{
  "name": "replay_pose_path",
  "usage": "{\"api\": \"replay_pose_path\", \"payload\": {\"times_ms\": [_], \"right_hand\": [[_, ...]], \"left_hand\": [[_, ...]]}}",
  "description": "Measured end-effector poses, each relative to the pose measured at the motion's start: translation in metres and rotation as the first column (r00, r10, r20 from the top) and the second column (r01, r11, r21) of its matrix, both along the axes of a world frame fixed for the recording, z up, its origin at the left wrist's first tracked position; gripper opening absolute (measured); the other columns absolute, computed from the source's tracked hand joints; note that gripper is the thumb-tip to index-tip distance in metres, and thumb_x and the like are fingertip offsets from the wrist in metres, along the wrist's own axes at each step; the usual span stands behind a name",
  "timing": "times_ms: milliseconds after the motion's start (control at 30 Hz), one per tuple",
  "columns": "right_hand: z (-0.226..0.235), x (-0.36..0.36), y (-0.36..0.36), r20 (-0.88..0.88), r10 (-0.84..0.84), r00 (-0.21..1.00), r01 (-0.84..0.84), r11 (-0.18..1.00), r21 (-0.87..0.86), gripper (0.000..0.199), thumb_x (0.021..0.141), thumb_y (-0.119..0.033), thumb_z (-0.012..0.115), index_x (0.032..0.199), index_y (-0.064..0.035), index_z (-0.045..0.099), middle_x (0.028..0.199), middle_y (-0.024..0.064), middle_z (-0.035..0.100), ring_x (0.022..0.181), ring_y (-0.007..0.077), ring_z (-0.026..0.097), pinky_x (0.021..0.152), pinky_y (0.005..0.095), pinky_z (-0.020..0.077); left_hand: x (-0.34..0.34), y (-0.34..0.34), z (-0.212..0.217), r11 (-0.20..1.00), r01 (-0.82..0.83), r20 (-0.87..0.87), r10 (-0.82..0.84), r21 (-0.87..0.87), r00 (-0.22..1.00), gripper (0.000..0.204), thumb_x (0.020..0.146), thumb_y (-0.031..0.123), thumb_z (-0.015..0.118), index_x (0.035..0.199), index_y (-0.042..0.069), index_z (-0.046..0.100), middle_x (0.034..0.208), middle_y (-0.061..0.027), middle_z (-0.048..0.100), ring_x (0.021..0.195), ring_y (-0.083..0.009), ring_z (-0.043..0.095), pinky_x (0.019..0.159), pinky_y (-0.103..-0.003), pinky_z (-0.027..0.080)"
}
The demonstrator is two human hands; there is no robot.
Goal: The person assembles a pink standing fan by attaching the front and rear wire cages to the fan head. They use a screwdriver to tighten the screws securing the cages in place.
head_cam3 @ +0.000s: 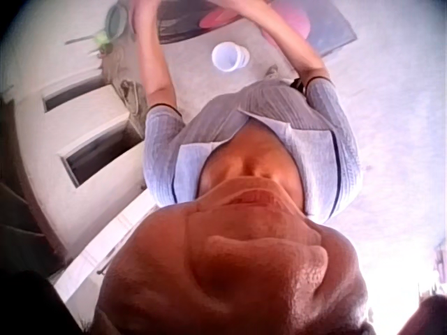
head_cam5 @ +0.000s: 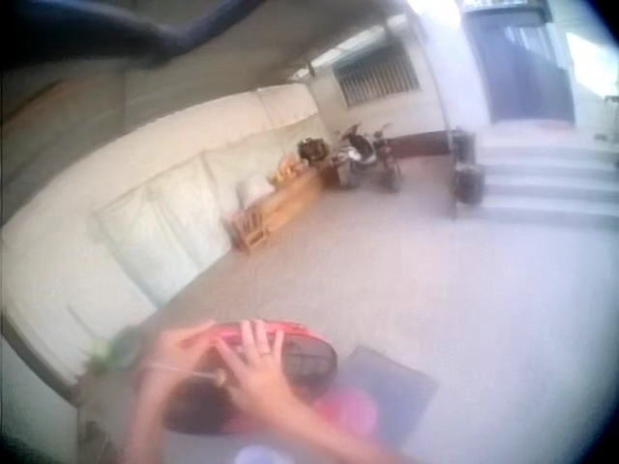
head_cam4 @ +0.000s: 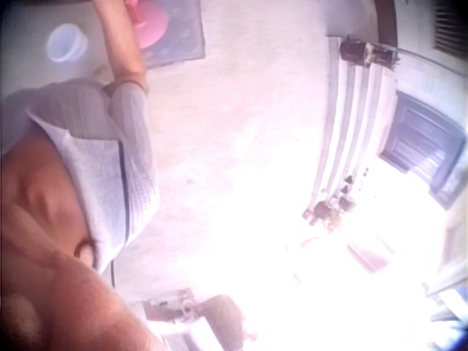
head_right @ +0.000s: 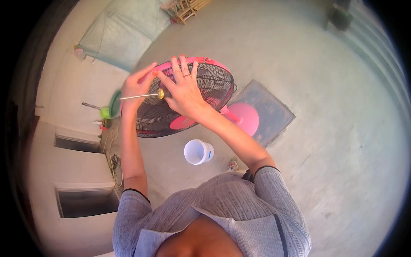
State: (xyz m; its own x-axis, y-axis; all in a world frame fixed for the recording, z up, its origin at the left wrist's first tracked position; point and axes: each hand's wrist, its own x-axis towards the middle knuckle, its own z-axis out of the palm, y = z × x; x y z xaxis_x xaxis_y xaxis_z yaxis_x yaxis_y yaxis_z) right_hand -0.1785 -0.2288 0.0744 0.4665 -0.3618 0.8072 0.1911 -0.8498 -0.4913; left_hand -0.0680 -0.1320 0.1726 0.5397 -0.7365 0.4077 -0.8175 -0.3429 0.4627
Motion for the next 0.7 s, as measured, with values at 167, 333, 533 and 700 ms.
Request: {"api": "replay_pose_path", "payload": {"times_ms": [167,333,533,700], "right_hand": [[-0.008,-0.007,-0.009,0.242,0.180,0.953,-0.238,0.942,0.236,0.057,0.073,-0.006,0.073,0.125,0.0015,0.050,0.134,0.0231,0.046,0.135,0.0414,0.029,0.110,0.0548,0.0187],[-0.045,-0.028,-0.037,0.401,-0.076,0.913,-0.138,0.867,0.479,0.042,0.080,0.001,0.064,0.120,-0.0023,0.056,0.127,0.0180,0.056,0.130,0.0293,0.042,0.106,0.0399,0.0326],[-0.217,-0.034,-0.138,0.018,-0.232,0.973,0.074,0.381,0.922,0.027,0.086,-0.027,0.066,0.097,-0.0030,0.066,0.074,0.0013,0.062,0.067,0.0094,0.055,0.062,0.0262,0.0448],[-0.269,-0.020,-0.131,-0.043,0.162,0.986,0.024,0.117,0.993,0.035,0.087,-0.031,0.064,0.112,-0.0070,0.064,0.099,0.0013,0.061,0.089,0.0142,0.053,0.078,0.0295,0.0447]], "left_hand": [[0.010,0.001,-0.004,0.999,0.009,-0.093,-0.012,-0.030,0.996,0.030,0.082,0.020,0.071,0.109,0.007,0.069,0.104,-0.0140,0.069,0.094,-0.0147,0.065,0.084,-0.026,0.048],[0.004,-0.004,-0.004,0.998,0.027,-0.077,-0.031,-0.051,0.997,0.029,0.082,0.020,0.071,0.108,0.006,0.069,0.097,-0.0118,0.071,0.088,-0.0093,0.063,0.079,-0.023,0.048],[0.009,-0.002,-0.004,0.996,0.061,-0.094,-0.067,-0.068,0.993,0.028,0.085,0.018,0.070,0.110,0.006,0.068,0.091,-0.0053,0.071,0.081,-0.0048,0.059,0.074,-0.020,0.046],[0.007,-0.001,-0.004,0.997,0.044,-0.117,-0.051,-0.060,0.992,0.029,0.084,0.017,0.071,0.110,0.005,0.068,0.095,-0.0064,0.069,0.083,-0.0060,0.058,0.077,-0.021,0.046]]}}
